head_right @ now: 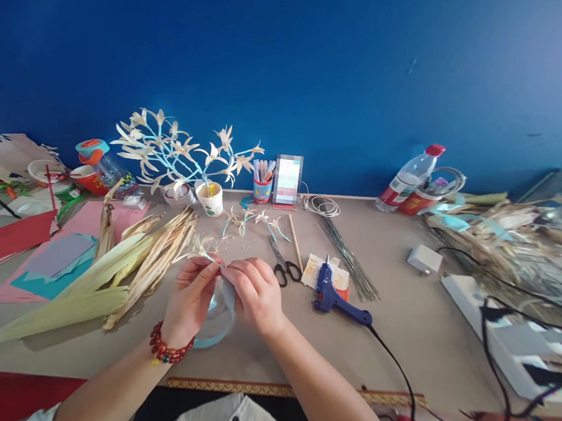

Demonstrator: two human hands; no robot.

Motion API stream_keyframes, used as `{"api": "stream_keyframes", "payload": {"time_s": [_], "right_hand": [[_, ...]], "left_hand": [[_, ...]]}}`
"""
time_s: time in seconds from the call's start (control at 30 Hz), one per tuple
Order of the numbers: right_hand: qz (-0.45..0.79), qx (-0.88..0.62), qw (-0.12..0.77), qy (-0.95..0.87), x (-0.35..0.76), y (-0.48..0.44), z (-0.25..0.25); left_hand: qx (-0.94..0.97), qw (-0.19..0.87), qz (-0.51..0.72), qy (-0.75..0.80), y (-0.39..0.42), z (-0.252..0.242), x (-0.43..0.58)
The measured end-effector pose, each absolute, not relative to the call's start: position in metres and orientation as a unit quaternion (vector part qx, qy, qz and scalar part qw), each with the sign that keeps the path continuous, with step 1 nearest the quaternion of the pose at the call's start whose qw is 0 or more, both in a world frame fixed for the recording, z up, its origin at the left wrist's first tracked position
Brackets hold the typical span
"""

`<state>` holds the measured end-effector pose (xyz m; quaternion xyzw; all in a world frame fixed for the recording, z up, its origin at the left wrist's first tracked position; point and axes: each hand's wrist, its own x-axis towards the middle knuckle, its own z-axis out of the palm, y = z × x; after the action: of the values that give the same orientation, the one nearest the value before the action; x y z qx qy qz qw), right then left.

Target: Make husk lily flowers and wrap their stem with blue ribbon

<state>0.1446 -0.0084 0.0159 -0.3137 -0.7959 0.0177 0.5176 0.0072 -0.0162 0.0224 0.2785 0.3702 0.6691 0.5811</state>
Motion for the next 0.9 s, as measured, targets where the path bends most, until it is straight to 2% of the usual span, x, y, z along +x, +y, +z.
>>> {"api": "stream_keyframes", "payload": {"time_s": [0.23, 0.33, 0.4, 0.5, 0.63, 0.9], "right_hand": [[0.015, -0.305, 0.514, -0.802, 0.15, -0.01, 0.02], [0.059, -0.299, 0.534, -0.789, 0.151, -0.009, 0.02], [0.133, -0.299, 0.563, -0.759, 0.149, -0.008, 0.019], [0.309, -0.331, 0.583, -0.674, 0.146, -0.007, 0.019], [0.565, -0.341, 0.541, -0.521, 0.145, -0.007, 0.021], [0.725, -0.287, 0.468, -0.415, 0.149, -0.003, 0.029]], "left_hand": [[0.302, 0.555, 0.676, 0.379, -0.016, 0.02, 0.006], [0.35, 0.533, 0.67, 0.381, -0.017, 0.015, 0.004], [0.379, 0.519, 0.66, 0.389, -0.018, 0.011, 0.002], [0.411, 0.511, 0.638, 0.402, -0.019, 0.007, -0.001], [0.445, 0.498, 0.629, 0.397, -0.019, 0.01, -0.003], [0.469, 0.558, 0.59, 0.347, -0.011, 0.02, -0.005]]}}
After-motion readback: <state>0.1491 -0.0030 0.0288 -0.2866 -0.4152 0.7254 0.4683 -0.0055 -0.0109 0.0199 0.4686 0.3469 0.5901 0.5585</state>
